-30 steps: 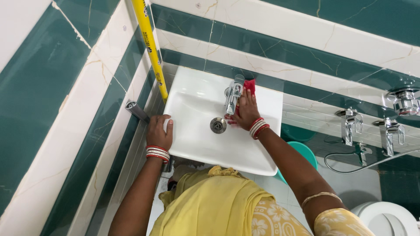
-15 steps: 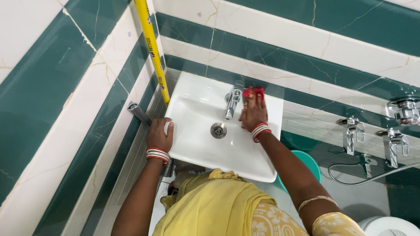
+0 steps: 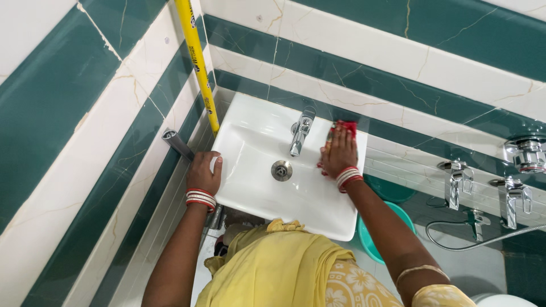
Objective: The person wipes the surface and basin of a bathroom sink with a cloth and then uses the cloth to scrub the handles and spouts of several wall-mounted faucets.
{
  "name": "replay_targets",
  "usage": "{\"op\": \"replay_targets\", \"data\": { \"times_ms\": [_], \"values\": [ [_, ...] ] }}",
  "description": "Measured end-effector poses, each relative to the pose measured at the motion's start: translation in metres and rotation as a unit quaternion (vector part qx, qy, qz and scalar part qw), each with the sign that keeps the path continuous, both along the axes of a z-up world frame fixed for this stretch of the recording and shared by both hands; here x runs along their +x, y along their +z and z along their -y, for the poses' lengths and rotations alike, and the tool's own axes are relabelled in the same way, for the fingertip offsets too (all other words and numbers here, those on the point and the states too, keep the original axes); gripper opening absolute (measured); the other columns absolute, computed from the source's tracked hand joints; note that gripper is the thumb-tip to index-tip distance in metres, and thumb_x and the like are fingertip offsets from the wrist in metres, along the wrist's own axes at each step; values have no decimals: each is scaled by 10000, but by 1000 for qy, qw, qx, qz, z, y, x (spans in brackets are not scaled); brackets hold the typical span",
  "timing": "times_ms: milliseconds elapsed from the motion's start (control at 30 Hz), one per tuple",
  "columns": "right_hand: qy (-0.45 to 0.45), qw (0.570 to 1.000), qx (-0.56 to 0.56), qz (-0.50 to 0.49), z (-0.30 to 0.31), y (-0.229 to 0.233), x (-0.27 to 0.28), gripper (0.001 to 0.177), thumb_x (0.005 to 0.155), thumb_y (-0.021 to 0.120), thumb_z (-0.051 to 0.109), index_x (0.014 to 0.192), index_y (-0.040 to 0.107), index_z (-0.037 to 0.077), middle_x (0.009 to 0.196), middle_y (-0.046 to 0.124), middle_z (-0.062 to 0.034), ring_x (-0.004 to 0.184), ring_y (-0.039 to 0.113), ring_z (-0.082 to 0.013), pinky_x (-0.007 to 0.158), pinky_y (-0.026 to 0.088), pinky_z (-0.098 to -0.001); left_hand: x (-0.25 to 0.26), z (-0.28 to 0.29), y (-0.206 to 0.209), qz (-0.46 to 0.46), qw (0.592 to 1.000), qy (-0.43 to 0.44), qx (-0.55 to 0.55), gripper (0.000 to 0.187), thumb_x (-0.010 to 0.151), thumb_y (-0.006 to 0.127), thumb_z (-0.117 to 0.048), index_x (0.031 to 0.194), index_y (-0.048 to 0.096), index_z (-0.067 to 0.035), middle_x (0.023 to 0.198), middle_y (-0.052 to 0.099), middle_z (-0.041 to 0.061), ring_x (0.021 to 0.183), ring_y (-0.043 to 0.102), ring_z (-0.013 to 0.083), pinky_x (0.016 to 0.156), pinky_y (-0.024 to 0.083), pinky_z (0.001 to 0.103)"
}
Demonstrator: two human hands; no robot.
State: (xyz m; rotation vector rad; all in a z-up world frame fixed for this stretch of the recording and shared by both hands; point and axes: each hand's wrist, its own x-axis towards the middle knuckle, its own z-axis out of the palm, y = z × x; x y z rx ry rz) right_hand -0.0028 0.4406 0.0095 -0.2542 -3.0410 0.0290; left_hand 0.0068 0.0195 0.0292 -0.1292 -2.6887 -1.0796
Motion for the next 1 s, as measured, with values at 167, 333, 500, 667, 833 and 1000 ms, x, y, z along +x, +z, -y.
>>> {"op": "replay_targets", "data": {
  "times_ms": [167,333,500,667,833,1000],
  "values": [
    [218,975,46,17,26,-6,-17,757,995,456,405,1548,243,-65,1659,245,-293,1541,240,-412,1257,211,-497,5,0,2,-26,1000,-6,13,273,1038,568,-334,1145,713,-129,1142,656,138,1045,667,370,883,541,469],
    [129,991,-9,29,-31,12,38,836,963,504,400,1584,205,-73,1639,232,-299,1521,230,-456,1248,215,-520,7,0,2,-26,1000,1,15,267,1033,564,-325,1135,724,-137,1134,663,130,1027,674,369,867,543,466],
    [-36,999,-10,36,-13,13,35,933,945,526,495,1552,175,-120,1610,189,-337,1515,185,-492,1222,197,-540,4,-1,2,-18,1000,5,5,267,1033,565,-331,1118,728,-138,1130,663,133,1015,674,371,858,541,468],
    [178,983,-20,29,36,9,-16,837,971,472,455,1551,199,-83,1647,181,-293,1521,199,-441,1231,180,-498,8,-2,4,-25,1000,13,13,269,1029,557,-326,1100,737,-138,1123,673,124,1016,677,363,862,543,461],
    [280,957,60,40,-12,12,-2,800,966,517,355,1562,218,-88,1656,201,-293,1552,219,-414,1275,200,-470,6,-4,6,-21,1000,15,12,273,1037,555,-313,1118,751,-143,1117,682,120,1003,682,354,856,545,454],
    [160,984,-40,73,-75,25,53,864,906,566,286,1545,166,-136,1625,156,-349,1507,180,-473,1211,200,-496,2,-3,6,-23,999,19,21,268,1037,560,-309,1099,759,-139,1118,690,121,1014,681,354,866,545,453]
  ]
}}
